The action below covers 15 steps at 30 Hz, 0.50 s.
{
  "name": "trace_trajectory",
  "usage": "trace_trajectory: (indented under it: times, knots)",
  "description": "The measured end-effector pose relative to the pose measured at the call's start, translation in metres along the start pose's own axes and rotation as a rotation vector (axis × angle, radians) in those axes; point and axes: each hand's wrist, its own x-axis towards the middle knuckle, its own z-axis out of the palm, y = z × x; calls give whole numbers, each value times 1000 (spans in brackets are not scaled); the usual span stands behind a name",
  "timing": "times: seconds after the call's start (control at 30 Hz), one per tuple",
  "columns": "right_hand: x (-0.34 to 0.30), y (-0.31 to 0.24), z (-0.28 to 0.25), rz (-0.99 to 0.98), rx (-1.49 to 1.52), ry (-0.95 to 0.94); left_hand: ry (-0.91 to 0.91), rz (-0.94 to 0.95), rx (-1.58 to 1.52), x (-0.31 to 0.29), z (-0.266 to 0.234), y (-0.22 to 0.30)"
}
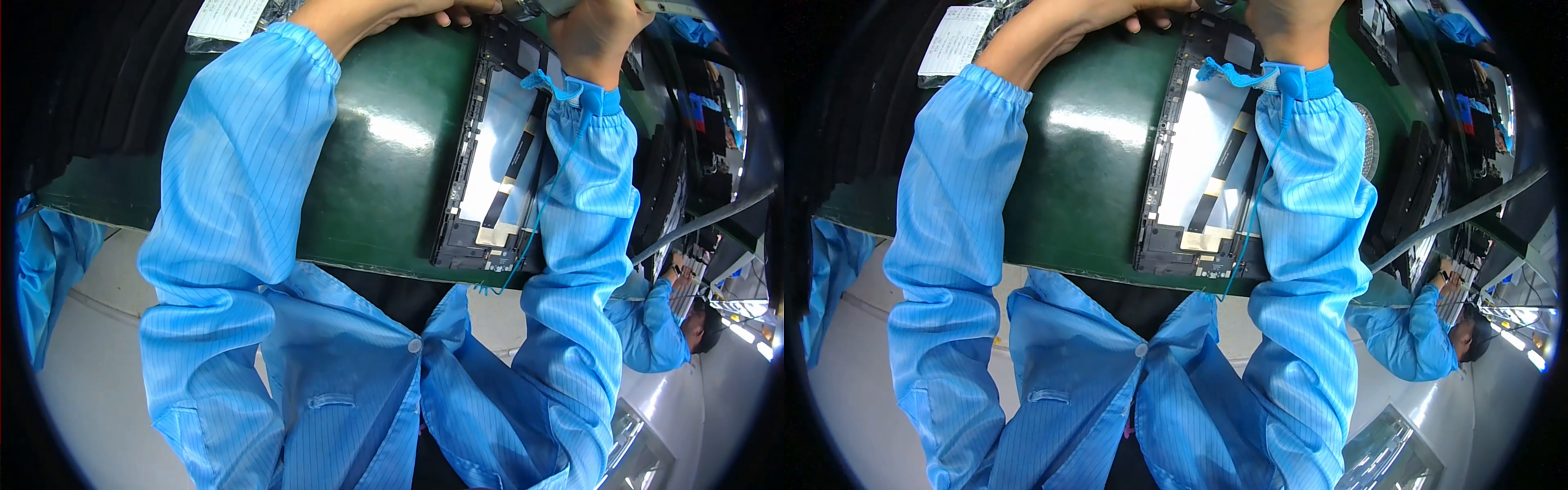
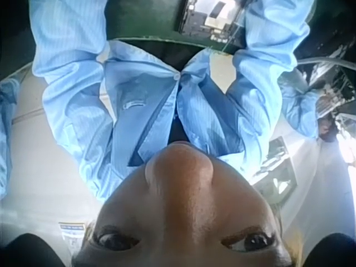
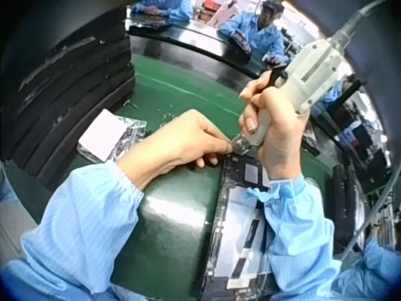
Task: The person assembles internal components of tablet devices by securing internal ribbon cables and other parts into a tablet chassis with screws, using an electric screwdriver.
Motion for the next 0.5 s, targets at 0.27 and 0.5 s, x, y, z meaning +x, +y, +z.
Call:
trace_trajectory:
  times: [0.27,0.5]
  knots:
    - [0,1,0,-1,15,0,30,-12,16,-2,0,5]
    - [0,5,-6,-52,-2,-2,3,-1,20,4,1,-1]
